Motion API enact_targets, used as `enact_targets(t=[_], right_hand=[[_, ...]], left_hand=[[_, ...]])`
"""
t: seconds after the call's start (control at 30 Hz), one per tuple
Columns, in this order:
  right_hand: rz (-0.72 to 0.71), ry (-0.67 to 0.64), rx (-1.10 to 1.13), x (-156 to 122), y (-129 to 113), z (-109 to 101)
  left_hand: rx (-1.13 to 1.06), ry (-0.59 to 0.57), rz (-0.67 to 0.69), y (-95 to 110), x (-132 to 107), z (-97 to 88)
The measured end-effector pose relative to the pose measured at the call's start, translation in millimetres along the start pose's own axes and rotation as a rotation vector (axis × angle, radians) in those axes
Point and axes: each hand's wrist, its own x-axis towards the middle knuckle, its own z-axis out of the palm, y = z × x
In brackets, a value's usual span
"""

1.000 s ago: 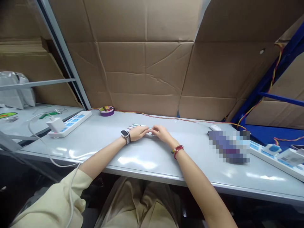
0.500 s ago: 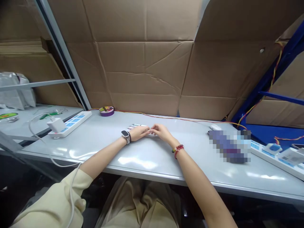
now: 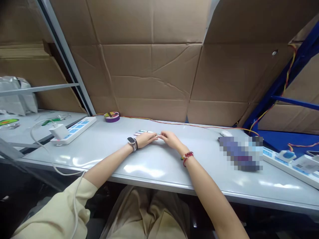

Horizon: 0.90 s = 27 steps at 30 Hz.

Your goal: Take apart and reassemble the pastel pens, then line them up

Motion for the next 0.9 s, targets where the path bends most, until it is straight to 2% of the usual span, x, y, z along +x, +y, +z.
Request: enact_targets(t=[0.33, 0.9], right_hand=[[0.016, -0.046, 0.045, -2.9, -11.0, -2.8], [0.045, -0.057, 0.09, -2.7, -10.0, -0.6]], left_hand=[[-0.018, 0.015, 0.005, 3.1, -1.4, -0.6], [0.002, 0.012, 0.019, 2.4, -0.2, -0.1]])
